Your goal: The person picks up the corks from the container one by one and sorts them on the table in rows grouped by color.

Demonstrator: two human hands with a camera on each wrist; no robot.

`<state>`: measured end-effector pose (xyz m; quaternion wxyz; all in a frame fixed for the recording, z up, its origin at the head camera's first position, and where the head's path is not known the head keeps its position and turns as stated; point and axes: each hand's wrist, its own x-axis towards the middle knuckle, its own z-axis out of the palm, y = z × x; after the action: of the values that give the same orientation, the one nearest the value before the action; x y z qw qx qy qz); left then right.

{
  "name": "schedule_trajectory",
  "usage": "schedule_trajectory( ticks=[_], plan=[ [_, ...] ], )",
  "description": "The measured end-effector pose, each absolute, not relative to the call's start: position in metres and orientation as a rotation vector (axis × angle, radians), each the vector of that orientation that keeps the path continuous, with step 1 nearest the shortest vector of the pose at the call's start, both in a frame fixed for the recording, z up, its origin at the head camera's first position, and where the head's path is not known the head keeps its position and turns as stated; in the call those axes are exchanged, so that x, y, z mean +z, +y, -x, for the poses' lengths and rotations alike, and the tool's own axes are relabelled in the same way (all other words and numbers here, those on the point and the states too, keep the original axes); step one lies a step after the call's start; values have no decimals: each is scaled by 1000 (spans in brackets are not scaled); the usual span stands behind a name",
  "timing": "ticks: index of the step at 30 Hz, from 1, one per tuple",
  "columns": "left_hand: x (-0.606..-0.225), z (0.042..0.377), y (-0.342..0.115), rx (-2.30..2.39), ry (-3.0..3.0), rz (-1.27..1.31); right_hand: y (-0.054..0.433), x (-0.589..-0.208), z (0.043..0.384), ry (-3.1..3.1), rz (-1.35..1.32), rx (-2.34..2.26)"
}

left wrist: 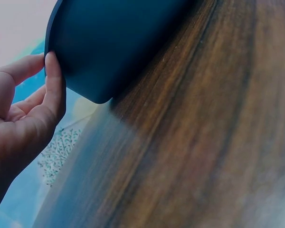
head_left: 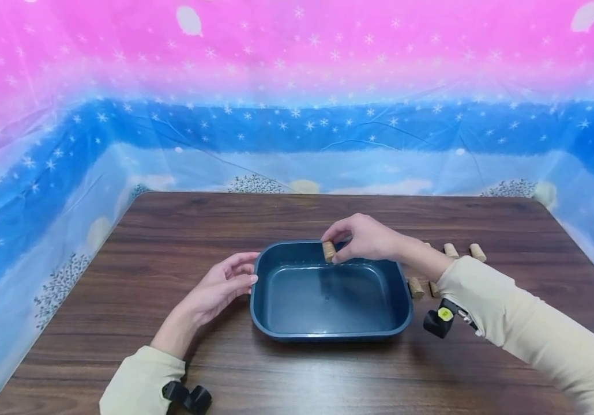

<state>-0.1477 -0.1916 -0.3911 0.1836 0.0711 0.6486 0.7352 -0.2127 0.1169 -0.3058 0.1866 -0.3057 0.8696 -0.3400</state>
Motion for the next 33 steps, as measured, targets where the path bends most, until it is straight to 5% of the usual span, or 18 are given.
schedule_trajectory(
  ticks=[33],
  plan=[
    [-390,147,-190,2073,1822,-224,275,-322,212,2681,444,-1029]
  ],
)
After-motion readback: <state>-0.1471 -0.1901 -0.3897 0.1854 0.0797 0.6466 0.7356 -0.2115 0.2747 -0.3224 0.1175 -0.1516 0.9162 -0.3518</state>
